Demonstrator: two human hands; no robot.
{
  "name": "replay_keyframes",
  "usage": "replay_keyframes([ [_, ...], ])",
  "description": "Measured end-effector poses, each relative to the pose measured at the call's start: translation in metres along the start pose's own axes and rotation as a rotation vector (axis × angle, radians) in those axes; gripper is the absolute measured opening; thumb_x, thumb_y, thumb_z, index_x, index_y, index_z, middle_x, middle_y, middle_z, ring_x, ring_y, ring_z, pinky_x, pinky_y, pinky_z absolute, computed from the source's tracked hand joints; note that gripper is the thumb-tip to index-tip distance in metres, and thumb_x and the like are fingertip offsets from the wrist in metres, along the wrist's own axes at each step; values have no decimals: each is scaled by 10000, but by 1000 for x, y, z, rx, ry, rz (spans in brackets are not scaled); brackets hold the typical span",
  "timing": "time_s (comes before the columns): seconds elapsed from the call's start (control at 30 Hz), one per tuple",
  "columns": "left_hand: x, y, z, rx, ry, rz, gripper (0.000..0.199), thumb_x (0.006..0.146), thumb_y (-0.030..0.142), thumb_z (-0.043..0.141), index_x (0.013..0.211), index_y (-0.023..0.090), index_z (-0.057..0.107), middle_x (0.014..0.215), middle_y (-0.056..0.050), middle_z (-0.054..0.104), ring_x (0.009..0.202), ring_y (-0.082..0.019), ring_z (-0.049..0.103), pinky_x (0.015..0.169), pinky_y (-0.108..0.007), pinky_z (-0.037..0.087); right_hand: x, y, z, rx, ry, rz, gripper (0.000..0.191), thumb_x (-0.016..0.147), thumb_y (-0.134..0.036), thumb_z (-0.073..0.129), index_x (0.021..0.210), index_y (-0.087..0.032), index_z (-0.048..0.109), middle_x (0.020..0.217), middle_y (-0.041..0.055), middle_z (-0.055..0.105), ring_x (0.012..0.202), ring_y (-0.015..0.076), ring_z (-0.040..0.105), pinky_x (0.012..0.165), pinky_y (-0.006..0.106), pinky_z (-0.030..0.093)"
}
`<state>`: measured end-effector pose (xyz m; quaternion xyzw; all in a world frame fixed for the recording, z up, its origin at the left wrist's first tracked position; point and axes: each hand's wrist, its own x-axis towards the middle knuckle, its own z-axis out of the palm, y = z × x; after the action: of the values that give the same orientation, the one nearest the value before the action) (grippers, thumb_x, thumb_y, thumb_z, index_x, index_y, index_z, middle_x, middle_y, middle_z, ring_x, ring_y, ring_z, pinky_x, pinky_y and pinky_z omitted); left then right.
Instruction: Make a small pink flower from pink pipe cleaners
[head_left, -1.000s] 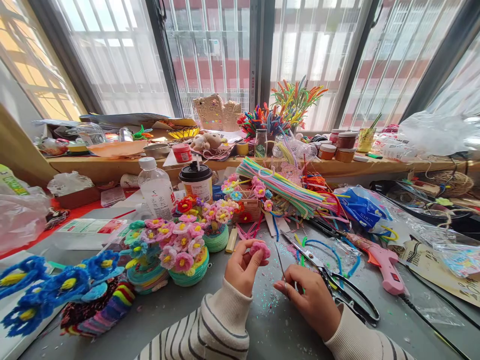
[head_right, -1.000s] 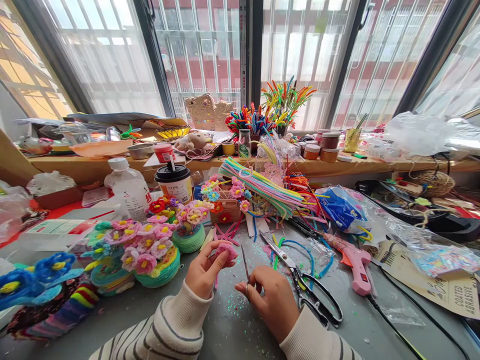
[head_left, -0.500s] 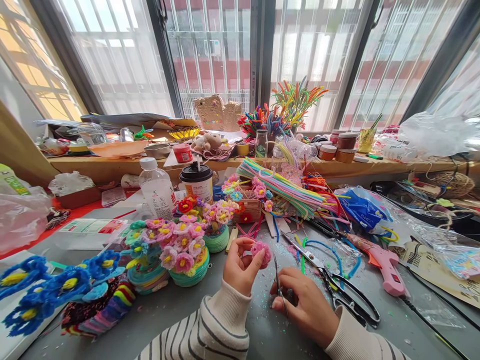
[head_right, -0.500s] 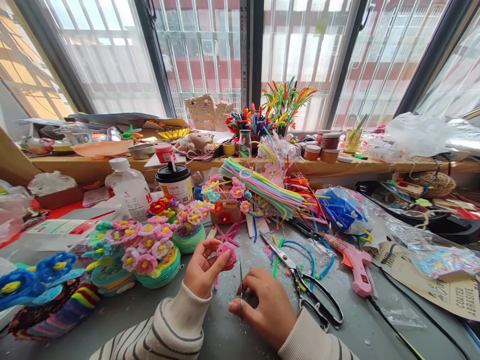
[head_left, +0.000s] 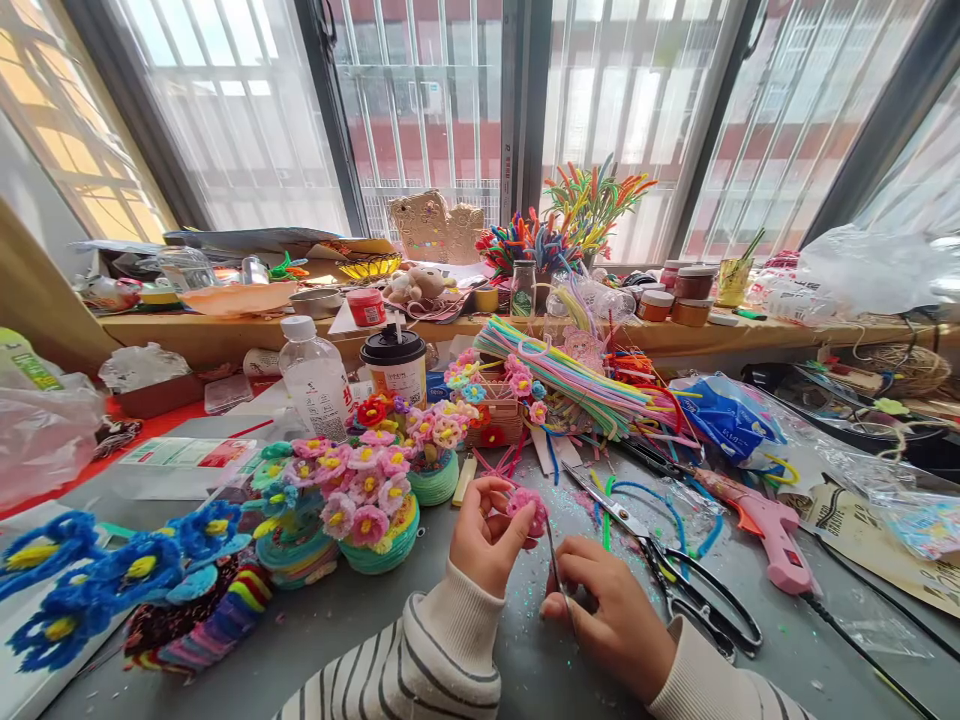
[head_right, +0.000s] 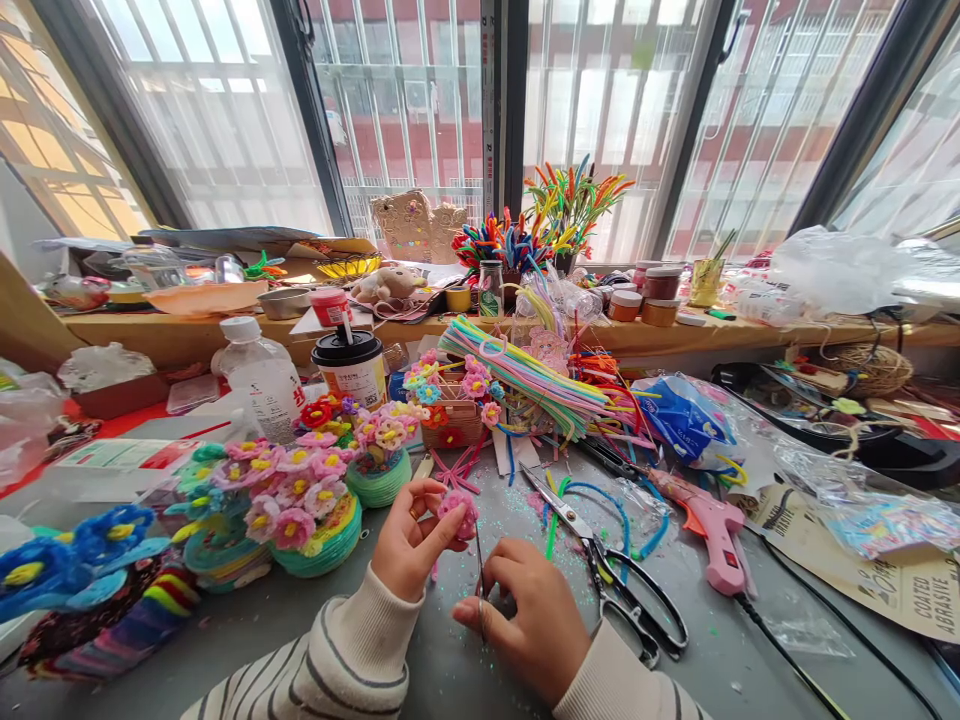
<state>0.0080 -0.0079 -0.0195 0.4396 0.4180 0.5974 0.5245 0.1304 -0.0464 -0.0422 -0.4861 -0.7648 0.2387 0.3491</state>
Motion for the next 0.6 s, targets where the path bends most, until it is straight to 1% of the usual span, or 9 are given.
replay_keyframes([
  [0.2,-2,2,1,-5,-16,-5,308,572,242,615,785,180,401,594,87,388,416,-106,572,361,-174,434,0,-1,0,3,4,-11,488,704,-613,290,557,-171,437,609,6,461,590,136,422,530,240,294],
  [0.37,-2,4,2,1,-22,5,302,579,239,609,779,176,391,619,75,415,424,-107,579,348,-159,418,0,-3,-2,-1,-9,-8,505,702,-622,269,583,-170,459,610,6,457,588,138,422,522,239,290],
  [0.6,-3,5,3,-45,-12,5,313,574,216,611,778,173,378,671,64,430,441,-99,579,392,-204,474,0,-1,-2,-22,-3,2,515,697,-633,254,572,-169,441,599,4,445,576,136,421,519,241,295],
])
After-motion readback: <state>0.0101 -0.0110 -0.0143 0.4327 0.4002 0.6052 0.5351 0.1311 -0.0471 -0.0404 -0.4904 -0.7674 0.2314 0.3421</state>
